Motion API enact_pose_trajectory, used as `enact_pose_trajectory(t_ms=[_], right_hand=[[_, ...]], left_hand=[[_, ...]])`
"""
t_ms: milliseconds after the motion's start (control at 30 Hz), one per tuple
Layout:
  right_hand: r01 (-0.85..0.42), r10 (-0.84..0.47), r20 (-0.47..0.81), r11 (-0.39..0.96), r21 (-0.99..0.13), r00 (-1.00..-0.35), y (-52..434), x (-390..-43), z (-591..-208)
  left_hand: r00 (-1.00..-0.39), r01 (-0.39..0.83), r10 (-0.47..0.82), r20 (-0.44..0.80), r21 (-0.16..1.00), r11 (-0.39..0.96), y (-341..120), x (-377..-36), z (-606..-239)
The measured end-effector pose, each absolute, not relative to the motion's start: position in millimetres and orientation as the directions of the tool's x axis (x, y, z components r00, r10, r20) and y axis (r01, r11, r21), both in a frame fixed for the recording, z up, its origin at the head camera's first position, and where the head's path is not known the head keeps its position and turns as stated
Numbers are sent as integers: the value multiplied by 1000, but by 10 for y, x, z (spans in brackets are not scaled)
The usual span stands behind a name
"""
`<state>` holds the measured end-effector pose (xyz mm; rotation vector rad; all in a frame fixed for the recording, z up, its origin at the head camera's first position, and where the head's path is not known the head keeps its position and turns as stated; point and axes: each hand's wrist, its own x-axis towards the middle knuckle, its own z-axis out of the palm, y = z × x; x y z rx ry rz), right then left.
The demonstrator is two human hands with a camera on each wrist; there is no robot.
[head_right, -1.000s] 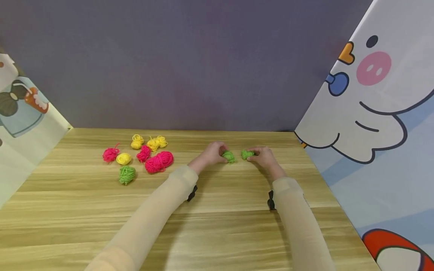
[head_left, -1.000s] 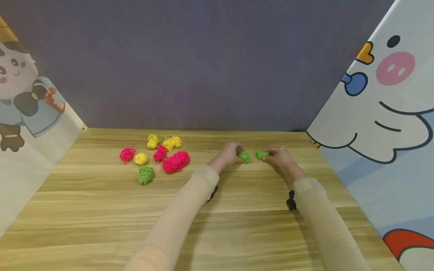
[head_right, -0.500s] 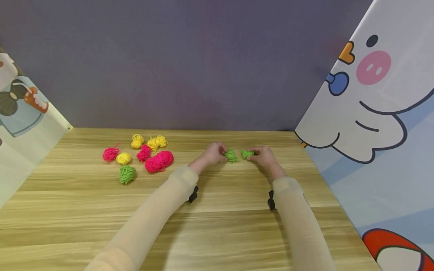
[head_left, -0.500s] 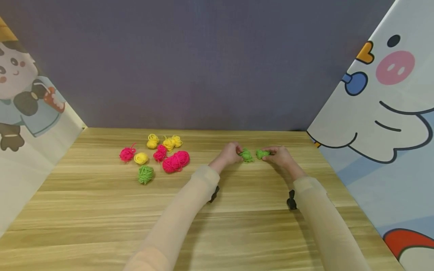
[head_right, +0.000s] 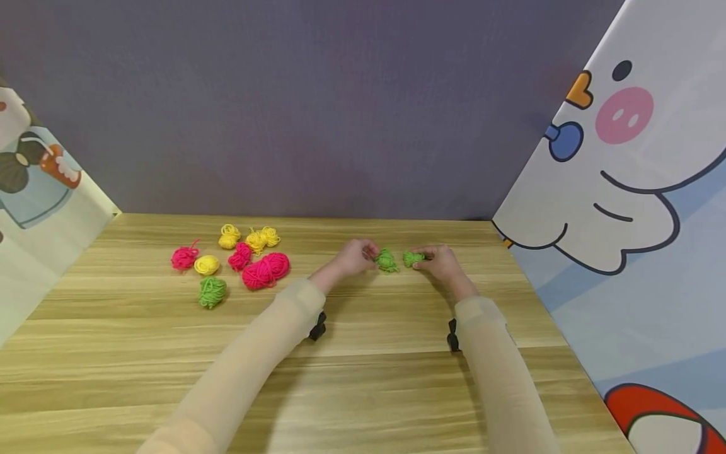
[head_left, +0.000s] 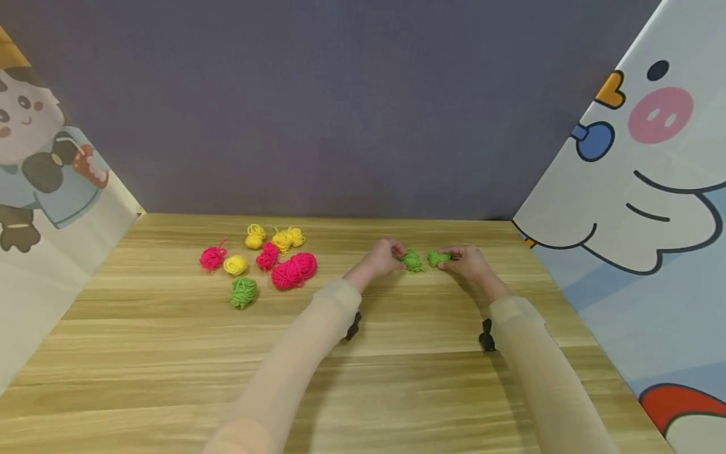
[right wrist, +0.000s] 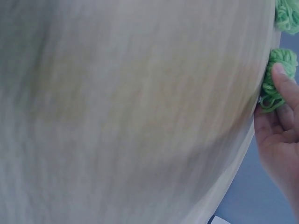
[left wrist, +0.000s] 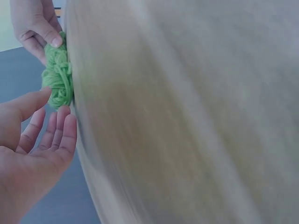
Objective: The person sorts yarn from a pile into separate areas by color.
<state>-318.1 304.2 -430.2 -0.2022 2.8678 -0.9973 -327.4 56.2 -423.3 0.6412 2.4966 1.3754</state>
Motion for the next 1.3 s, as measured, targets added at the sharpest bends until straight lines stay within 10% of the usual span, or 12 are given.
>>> enact_pose_trajectory(t_ms=[1300], right_hand=[[-93,-158,-48,773,-627,-986,3024,-3174,-4297]], left_hand=[[-826,386,546,137,843,373,25,-2695,-3386]])
